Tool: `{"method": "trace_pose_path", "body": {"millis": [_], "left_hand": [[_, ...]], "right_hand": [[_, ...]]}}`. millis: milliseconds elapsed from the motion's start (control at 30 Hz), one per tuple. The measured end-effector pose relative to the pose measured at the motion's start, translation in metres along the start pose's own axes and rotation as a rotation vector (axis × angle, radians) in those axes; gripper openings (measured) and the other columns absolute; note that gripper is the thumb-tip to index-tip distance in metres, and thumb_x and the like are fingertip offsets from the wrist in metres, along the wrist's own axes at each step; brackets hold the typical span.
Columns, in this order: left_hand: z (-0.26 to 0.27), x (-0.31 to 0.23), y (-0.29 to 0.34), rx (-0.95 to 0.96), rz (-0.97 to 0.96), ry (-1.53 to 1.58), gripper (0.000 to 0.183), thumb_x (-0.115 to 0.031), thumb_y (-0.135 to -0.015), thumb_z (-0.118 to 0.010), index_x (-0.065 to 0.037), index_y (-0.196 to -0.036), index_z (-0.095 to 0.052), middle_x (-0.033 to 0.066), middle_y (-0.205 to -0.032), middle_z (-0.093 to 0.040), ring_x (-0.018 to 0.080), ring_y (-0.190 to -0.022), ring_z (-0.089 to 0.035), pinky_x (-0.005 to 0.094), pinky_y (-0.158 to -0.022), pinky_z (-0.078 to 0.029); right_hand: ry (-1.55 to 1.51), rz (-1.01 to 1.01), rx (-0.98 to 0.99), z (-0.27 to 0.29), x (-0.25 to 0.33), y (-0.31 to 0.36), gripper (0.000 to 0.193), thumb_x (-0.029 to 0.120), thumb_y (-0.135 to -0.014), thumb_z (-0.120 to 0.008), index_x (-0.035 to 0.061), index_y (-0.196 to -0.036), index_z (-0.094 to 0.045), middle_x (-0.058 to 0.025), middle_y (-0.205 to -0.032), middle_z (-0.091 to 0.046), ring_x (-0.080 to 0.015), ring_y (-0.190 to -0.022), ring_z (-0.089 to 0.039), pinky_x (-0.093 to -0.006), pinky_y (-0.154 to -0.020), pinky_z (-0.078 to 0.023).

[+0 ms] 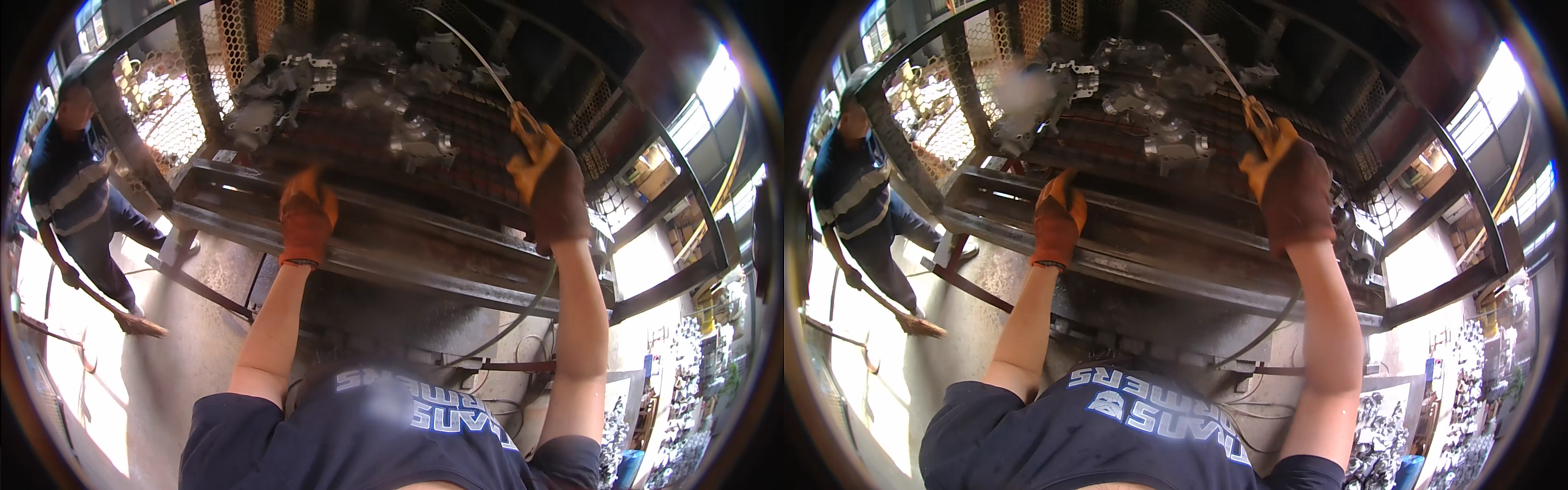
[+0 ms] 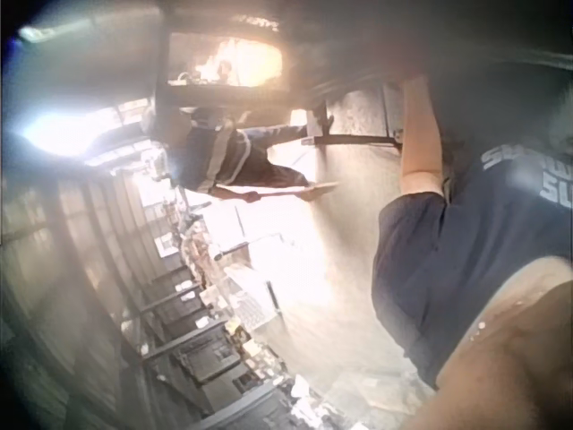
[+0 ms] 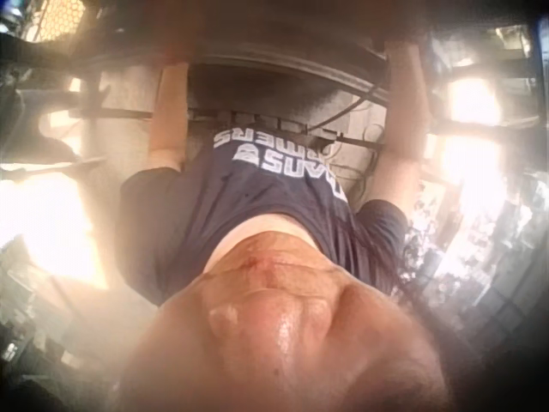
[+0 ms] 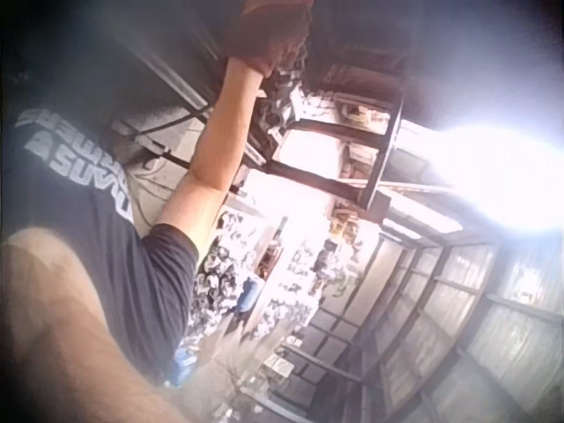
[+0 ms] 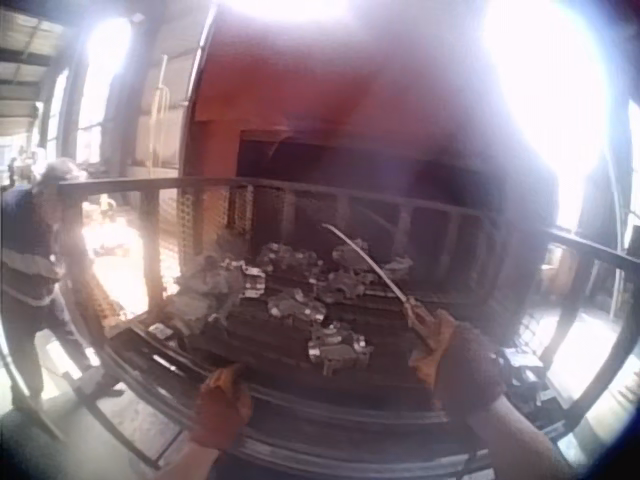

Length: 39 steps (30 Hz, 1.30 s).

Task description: The person cleans metal engine components using an air blower, picking each piece up from a table or machine and returning it to a rack.

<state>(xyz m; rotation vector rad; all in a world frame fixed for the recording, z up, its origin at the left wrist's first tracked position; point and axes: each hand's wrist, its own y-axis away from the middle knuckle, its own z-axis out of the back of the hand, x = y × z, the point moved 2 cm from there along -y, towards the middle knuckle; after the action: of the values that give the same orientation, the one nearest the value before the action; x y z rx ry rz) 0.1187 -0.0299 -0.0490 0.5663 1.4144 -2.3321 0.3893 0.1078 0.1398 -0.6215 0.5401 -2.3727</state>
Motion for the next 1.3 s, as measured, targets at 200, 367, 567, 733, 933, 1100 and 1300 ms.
{"method": "trace_pose_path", "body": {"millis": [200, 367, 567, 733, 933, 1100, 1300], "left_hand": [[0.001, 0.001, 0.001, 0.043, 0.019, -0.067, 0.04, -0.018, -0.084, -0.06, -0.006, -0.122, -0.056, 0.0177, -0.109, -0.063, 0.0347, -0.107, -0.057, 0.0433, -0.094, -0.044], [-0.005, -0.006, 0.012, -0.002, 0.019, -0.108, 0.043, -0.02, -0.079, -0.064, -0.006, -0.12, -0.057, 0.018, -0.108, -0.062, 0.0364, -0.106, -0.057, 0.044, -0.094, -0.044], [0.0, -0.013, 0.004, 0.046, 0.09, -0.076, 0.038, -0.02, -0.082, -0.06, -0.005, -0.118, -0.059, 0.0172, -0.107, -0.063, 0.0329, -0.106, -0.058, 0.0447, -0.095, -0.043], [0.003, -0.014, 0.0, 0.082, 0.036, 0.008, 0.038, -0.016, -0.081, -0.061, -0.005, -0.118, -0.059, 0.0161, -0.109, -0.064, 0.0345, -0.106, -0.057, 0.0433, -0.096, -0.042], [-0.002, -0.01, 0.001, 0.119, 0.041, 0.001, 0.038, -0.016, -0.081, -0.065, -0.008, -0.118, -0.06, 0.0145, -0.108, -0.064, 0.0326, -0.108, -0.057, 0.0408, -0.097, -0.042], [-0.005, -0.009, -0.006, 0.182, -0.069, 0.08, 0.041, -0.019, -0.078, -0.069, -0.007, -0.117, -0.061, 0.0139, -0.108, -0.064, 0.0331, -0.105, -0.058, 0.0411, -0.094, -0.044], [-0.028, -0.007, -0.051, 0.259, -0.242, 0.041, 0.045, -0.019, -0.078, -0.071, -0.003, -0.118, -0.06, 0.0188, -0.109, -0.064, 0.0359, -0.103, -0.06, 0.0415, -0.089, -0.048]], "right_hand": [[0.45, -0.016, 0.309, -0.087, -0.013, -0.022, 0.043, 0.04, -0.083, -0.065, 0.0142, -0.117, -0.06, -0.0183, -0.113, -0.065, -0.0374, -0.101, -0.064, -0.0436, -0.082, -0.053], [0.423, 0.188, 0.551, -0.107, -0.028, -0.042, 0.054, 0.038, -0.083, -0.063, 0.0157, -0.131, -0.054, -0.0175, -0.12, -0.062, -0.036, -0.107, -0.061, -0.0454, -0.088, -0.051], [0.628, 0.559, 0.291, -0.134, -0.053, -0.048, 0.059, 0.038, -0.089, -0.056, 0.008, -0.139, -0.045, -0.0196, -0.128, -0.055, -0.0338, -0.115, -0.056, -0.0366, -0.101, -0.042], [0.623, 0.348, 0.411, -0.151, -0.051, -0.054, 0.05, 0.037, -0.09, -0.054, 0.0026, -0.127, -0.053, -0.0226, -0.127, -0.056, -0.0354, -0.115, -0.057, -0.04, -0.096, -0.046], [0.387, -0.027, 0.392, -0.114, -0.008, -0.054, 0.037, 0.029, -0.084, -0.057, 0.0087, -0.114, -0.063, -0.0208, -0.113, -0.064, -0.038, -0.105, -0.062, -0.0443, -0.088, -0.051], [0.335, -0.063, 0.317, -0.1, -0.022, -0.045, 0.035, 0.028, -0.082, -0.06, 0.008, -0.11, -0.065, -0.019, -0.11, -0.066, -0.0352, -0.104, -0.063, -0.043, -0.086, -0.052], [0.325, -0.072, 0.366, -0.079, -0.041, -0.006, 0.043, 0.026, -0.08, -0.066, 0.0104, -0.119, -0.06, -0.0196, -0.103, -0.067, -0.0375, -0.097, -0.064, -0.0431, -0.083, -0.051]]}}
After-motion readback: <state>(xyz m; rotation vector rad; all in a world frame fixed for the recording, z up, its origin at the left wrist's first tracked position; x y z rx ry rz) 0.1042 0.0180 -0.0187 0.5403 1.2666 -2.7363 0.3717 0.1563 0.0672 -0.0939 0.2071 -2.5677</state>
